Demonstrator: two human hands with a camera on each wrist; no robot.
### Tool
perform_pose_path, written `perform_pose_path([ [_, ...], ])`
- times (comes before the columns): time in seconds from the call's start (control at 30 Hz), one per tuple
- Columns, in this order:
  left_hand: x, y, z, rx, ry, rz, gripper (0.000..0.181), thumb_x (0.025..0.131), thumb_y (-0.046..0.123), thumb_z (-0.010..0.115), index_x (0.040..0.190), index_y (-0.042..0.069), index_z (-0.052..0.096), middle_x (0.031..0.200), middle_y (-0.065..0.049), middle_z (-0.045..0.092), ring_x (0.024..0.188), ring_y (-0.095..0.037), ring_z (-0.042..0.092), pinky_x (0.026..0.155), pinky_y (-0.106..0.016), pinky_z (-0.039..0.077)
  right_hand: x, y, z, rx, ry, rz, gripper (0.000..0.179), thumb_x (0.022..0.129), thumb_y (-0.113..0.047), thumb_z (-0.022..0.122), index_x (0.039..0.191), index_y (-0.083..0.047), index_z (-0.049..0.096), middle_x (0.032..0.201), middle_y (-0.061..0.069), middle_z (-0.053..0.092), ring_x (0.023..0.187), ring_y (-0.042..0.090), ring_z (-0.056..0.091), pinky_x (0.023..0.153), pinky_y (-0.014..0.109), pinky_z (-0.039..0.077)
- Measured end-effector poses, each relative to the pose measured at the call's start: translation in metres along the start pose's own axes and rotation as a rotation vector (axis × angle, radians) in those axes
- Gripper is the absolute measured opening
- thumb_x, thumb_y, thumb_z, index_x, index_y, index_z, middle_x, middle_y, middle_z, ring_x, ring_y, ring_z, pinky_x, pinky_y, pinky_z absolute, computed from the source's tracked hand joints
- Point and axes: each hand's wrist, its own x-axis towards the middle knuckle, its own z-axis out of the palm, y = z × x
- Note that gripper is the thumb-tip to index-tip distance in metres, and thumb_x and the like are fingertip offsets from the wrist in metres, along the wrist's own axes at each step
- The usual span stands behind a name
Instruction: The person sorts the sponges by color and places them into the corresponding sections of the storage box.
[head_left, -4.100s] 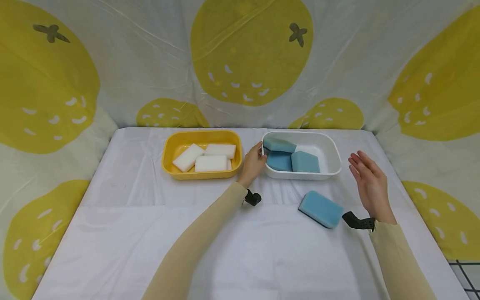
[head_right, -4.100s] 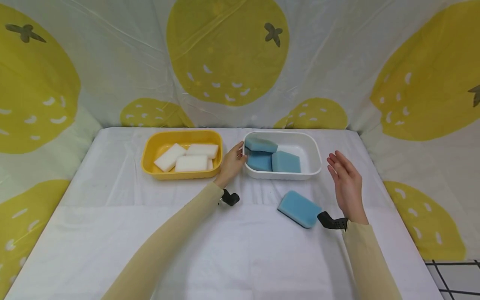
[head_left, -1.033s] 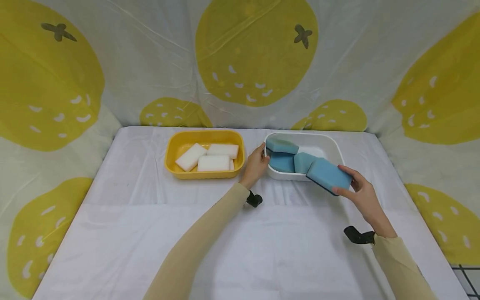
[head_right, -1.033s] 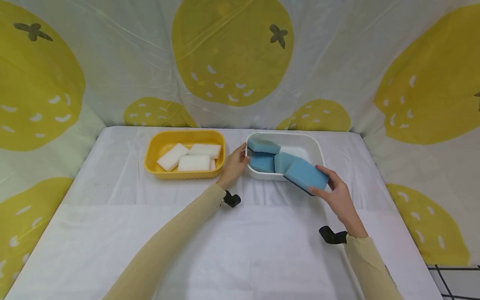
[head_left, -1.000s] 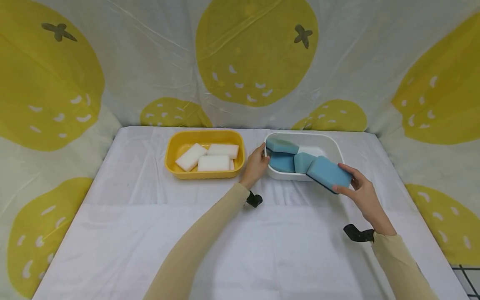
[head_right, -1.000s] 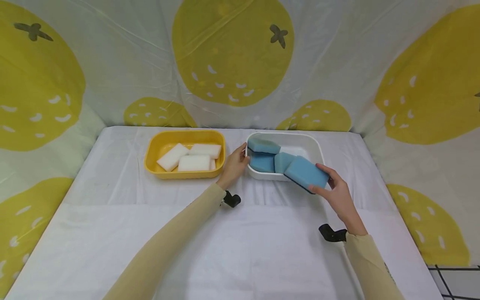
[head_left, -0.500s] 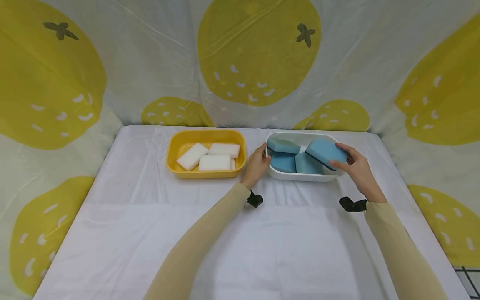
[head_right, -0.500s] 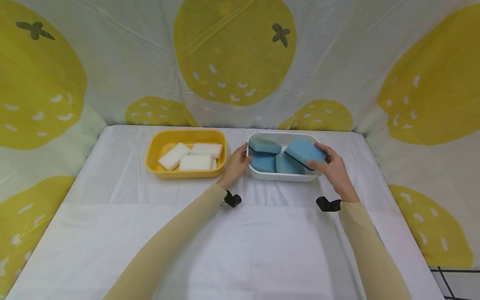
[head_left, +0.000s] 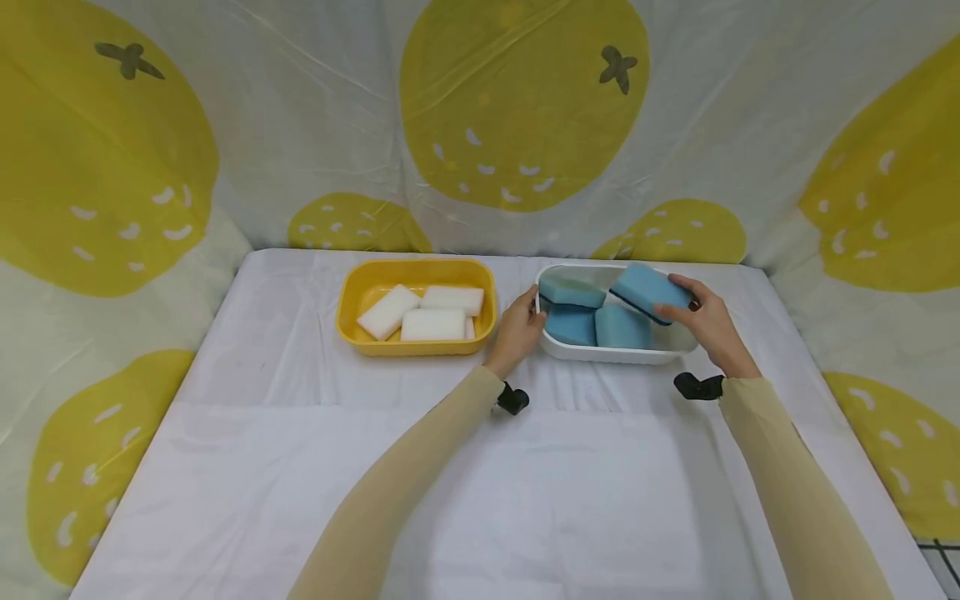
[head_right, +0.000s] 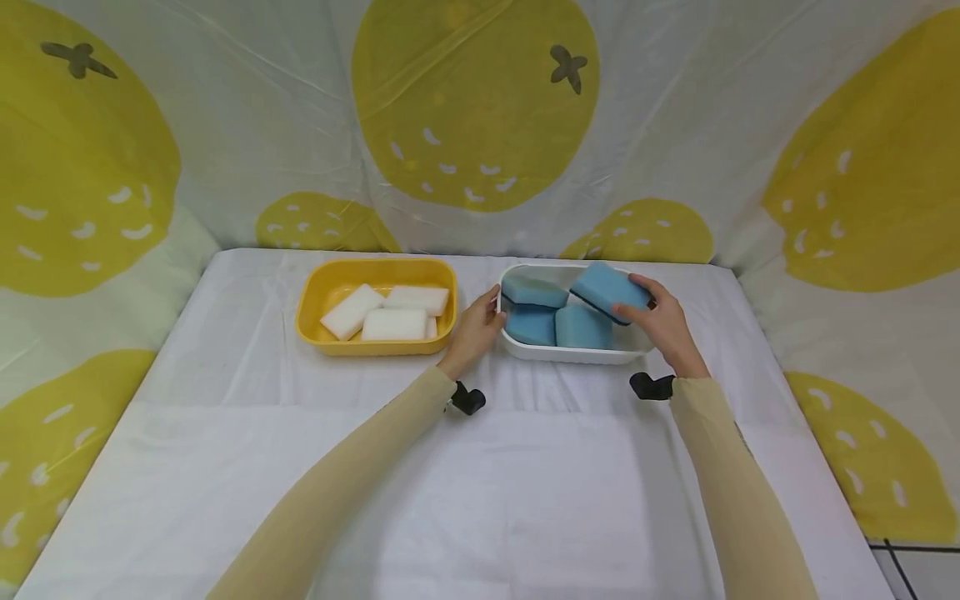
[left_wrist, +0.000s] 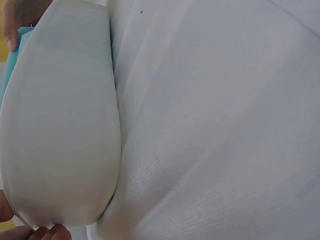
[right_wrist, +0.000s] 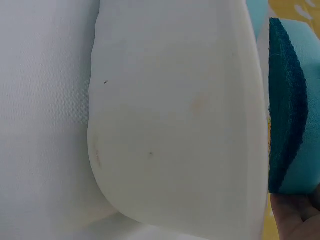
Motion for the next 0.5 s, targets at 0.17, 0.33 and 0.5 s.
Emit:
perform_pose_path([
  [0.17,-0.0010,0.0021,0.0005,0.003,-0.002,0.004,0.052,0.099,0.005,0.051,0.147,0.001,0.033,0.146,-0.014,0.041,0.130,-0.021,0.043,0.102,-0.024,0.039,0.0006,0.0027,0.0014,-0.008,0.007,-0.003,0.076,0.095,-0.032,0.060,0.152,-0.005,0.020,0.155,0.024,0.013,0.140,0.042,0.013,0.112,0.055,0.013],
  [0.33,-0.0018,0.0027,0.0009,0.005,-0.005,0.009,0.052,0.099,0.005,0.051,0.147,0.000,0.033,0.146,-0.015,0.040,0.130,-0.022,0.043,0.102,-0.024,0.039,-0.0009,0.0054,0.0040,-0.020,0.044,-0.027,0.071,0.096,-0.031,0.057,0.151,-0.003,0.022,0.154,0.022,0.018,0.142,0.039,0.010,0.114,0.051,0.011],
  [0.5,-0.0026,0.0030,0.0008,0.022,-0.006,0.008,0.052,0.099,0.006,0.051,0.147,0.001,0.033,0.146,-0.014,0.040,0.130,-0.022,0.043,0.102,-0.024,0.038,-0.0031,0.0069,0.0066,0.001,0.101,-0.076,0.064,0.098,-0.028,0.054,0.149,0.001,0.027,0.151,0.025,0.026,0.140,0.038,0.018,0.115,0.045,0.011],
])
